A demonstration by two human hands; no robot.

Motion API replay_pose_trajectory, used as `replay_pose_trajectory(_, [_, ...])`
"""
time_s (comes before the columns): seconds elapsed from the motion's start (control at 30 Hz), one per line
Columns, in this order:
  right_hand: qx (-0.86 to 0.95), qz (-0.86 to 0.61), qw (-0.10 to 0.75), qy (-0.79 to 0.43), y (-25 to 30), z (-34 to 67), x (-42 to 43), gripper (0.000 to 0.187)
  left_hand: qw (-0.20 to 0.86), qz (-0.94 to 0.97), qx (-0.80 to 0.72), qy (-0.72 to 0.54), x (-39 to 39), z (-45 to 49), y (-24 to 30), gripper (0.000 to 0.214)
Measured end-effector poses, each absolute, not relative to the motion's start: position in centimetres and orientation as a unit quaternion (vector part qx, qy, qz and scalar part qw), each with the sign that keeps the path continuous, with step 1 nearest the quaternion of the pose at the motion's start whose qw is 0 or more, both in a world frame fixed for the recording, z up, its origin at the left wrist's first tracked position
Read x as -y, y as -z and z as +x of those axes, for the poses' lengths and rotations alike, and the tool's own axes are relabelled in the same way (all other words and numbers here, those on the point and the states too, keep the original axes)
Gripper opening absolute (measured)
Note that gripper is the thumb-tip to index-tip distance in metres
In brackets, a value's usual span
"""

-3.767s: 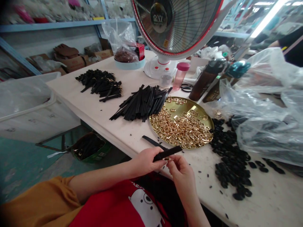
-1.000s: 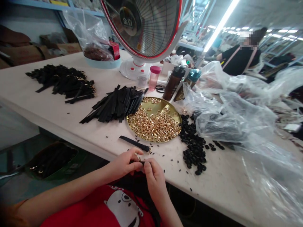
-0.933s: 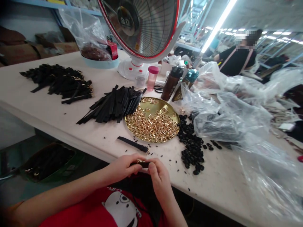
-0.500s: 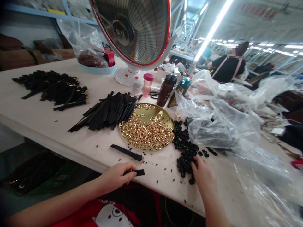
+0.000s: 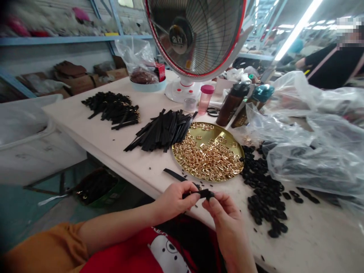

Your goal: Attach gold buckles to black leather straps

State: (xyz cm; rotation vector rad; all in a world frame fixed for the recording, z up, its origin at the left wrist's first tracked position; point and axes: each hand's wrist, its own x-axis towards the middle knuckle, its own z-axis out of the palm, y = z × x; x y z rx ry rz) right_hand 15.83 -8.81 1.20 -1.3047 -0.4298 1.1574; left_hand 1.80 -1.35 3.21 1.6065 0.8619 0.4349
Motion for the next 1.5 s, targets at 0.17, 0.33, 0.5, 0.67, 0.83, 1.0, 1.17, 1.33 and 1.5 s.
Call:
replay_pose_trajectory(0.17, [0.178, -0.579, 0.614, -0.506, -0.2, 15.3, 8.8, 0.017, 0.531, 0.741, -0.368, -0.183, 1.4, 0.6, -2.6, 0.022])
replay_pose_trajectory(0.33, [0.261, -0.650, 0.580, -0.415, 0.7, 15.5, 9.2, 0.023, 0.546, 0.757, -0.332, -0.133, 1.1, 0.2, -2.7, 0.023])
replay_pose_trajectory(0.5, [0.337, -0.681, 0.510, -0.404, 1.5, 15.8, 9.3, 0.024, 0.554, 0.759, -0.331, -0.090, 0.7, -0.2, -2.7, 0.021])
replay_pose_trajectory(0.67, [0.285, -0.664, 0.534, -0.439, 2.0, 16.0, 9.1, 0.027, 0.528, 0.774, -0.337, -0.094, 0.7, 0.1, -2.3, 0.025])
replay_pose_trajectory(0.83, [0.218, -0.615, 0.571, -0.498, 1.6, 15.6, 8.5, 0.024, 0.483, 0.798, -0.340, -0.124, 1.0, 0.3, -1.8, 0.027])
replay_pose_trajectory(1.0, [0.231, -0.596, 0.549, -0.538, 1.9, 15.6, 8.8, 0.023, 0.446, 0.826, -0.334, -0.087, 0.5, 0.1, -1.9, 0.025])
replay_pose_trajectory(1.17, [0.270, -0.625, 0.554, -0.479, 2.6, 15.7, 8.9, 0.020, 0.439, 0.837, -0.319, -0.068, 0.3, 0.3, -1.8, 0.026])
replay_pose_trajectory(1.33, [0.166, -0.524, 0.592, -0.589, 2.5, 15.2, 8.7, 0.019, 0.430, 0.836, -0.326, -0.098, 1.2, 1.0, -1.5, 0.024])
replay_pose_trajectory(1.5, [0.120, -0.490, 0.610, -0.611, 2.6, 15.2, 8.8, 0.015, 0.412, 0.839, -0.338, -0.103, 1.5, 1.0, -1.2, 0.023])
